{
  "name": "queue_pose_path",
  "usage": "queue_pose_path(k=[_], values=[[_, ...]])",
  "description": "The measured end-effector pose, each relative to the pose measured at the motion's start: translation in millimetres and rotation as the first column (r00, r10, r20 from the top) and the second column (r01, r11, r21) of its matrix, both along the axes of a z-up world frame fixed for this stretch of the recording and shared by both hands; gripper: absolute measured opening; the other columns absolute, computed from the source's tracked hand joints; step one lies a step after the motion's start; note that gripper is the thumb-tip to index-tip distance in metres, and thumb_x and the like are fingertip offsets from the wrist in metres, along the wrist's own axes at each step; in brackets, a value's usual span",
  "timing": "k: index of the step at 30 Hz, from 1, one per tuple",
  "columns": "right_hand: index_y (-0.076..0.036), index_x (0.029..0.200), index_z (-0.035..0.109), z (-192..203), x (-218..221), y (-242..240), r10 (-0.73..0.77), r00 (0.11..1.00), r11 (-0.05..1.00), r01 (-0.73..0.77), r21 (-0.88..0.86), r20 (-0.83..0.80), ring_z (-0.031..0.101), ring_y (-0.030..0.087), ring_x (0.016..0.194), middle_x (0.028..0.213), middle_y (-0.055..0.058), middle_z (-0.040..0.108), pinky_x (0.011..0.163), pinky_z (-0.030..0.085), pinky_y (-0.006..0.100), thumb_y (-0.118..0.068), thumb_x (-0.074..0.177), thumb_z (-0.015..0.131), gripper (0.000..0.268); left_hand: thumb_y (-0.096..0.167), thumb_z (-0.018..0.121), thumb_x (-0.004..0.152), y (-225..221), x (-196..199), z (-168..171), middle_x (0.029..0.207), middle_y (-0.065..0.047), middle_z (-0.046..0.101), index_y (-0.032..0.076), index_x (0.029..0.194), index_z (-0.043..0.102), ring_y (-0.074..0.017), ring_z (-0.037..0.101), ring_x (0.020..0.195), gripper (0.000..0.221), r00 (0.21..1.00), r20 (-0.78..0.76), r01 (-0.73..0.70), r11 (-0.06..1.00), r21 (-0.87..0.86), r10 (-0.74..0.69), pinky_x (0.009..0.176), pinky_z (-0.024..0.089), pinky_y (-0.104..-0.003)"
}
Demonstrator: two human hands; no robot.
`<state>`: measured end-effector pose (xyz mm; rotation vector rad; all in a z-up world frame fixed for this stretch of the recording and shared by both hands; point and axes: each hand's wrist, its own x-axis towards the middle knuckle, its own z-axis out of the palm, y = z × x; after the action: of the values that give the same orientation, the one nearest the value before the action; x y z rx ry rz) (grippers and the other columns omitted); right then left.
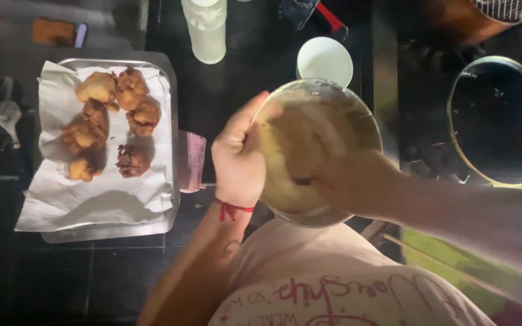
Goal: Removing fried items from hot oil with a slotted spoon and stirring batter in a bowl
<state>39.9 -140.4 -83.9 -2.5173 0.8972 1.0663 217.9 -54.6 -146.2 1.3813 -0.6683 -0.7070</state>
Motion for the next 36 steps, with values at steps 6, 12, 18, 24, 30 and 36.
queue_pose_path(k=[6,12,18,24,30,36], values=[[-0.072,0.162,0.036,15.7,8.7,-17.4,-0.169,0.957,0.938,0.229,-0.258,0.236,0.081,0.029,0.079,0.12,-0.009,0.078,0.059,0.066,0.044,-0.061,0.107,0.042,0.056,-0.012,0.039,0.098,11.1,13.4,26.4,0.147,-0.011,0.073,0.011,0.136,0.074,-0.0216,0.068,0.142,0.057,0.947,0.306,0.116,0.992,-0.045,-0.097,0.127,0.047,-0.03],[-0.017,0.143,0.063,-86.5,-48.0,-3.2,0.284,0.955,0.877,-0.294,-0.381,-0.083,0.072,0.036,0.115,0.126,0.004,0.07,0.055,0.067,0.047,-0.018,0.101,0.063,0.043,-0.018,0.043,0.095,13.3,-5.0,43.5,0.147,-0.012,0.073,0.009,0.143,0.069,-0.026,0.071,0.14,0.06,0.83,0.549,0.154,0.986,-0.064,-0.094,0.129,0.049,-0.035],[-0.032,0.096,0.084,-29.4,-40.3,12.1,-0.144,0.836,0.979,0.197,-0.044,0.53,0.068,0.034,0.073,0.077,0.005,0.073,0.056,0.053,0.055,-0.039,0.098,0.063,0.023,-0.016,0.049,0.093,8.3,-22.5,46.5,0.141,-0.01,0.076,0.014,0.149,0.061,-0.0312,0.076,0.122,0.064,0.655,0.725,0.214,0.973,0.09,-0.212,0.106,0.061,-0.042],[-0.022,0.092,0.064,-45.5,-57.9,-7.0,0.665,0.595,0.511,0.08,-0.856,0.452,0.053,0.02,0.066,0.077,-0.004,0.05,0.051,0.04,0.035,-0.008,0.083,0.07,0.017,-0.015,0.056,0.083,-0.5,-30.9,45.5,0.136,-0.012,0.077,0.01,0.146,0.063,-0.0322,0.076,0.117,0.068,0.516,0.815,0.251,0.956,0.15,-0.264,0.098,0.061,-0.043],[-0.028,0.093,0.073,-43.3,-91.7,23.6,0.24,0.908,0.941,-0.304,-0.146,-0.342,0.072,0.018,0.077,0.085,-0.01,0.071,0.053,0.049,0.033,-0.002,0.093,0.068,0.027,-0.013,0.054,0.086,4.0,-41.2,44.3,0.143,-0.013,0.074,0.01,0.15,0.059,-0.0319,0.074,0.126,0.069,0.545,0.814,0.21,0.973,0.099,-0.201,0.107,0.061,-0.04],[-0.035,0.077,0.052,-83.1,-131.6,15.8,0.01,0.972,0.963,0.054,-0.263,0.234,0.049,0.014,0.049,0.064,-0.016,0.047,0.045,0.039,0.034,-0.045,0.106,0.048,0.031,0.009,0.062,0.1,-15.9,-12.9,58.7,0.137,-0.015,0.077,0.008,0.149,0.062,-0.029,0.077,0.121,0.05,0.617,0.681,0.508,0.86,0.038,-0.394,0.112,0.058,-0.041]])
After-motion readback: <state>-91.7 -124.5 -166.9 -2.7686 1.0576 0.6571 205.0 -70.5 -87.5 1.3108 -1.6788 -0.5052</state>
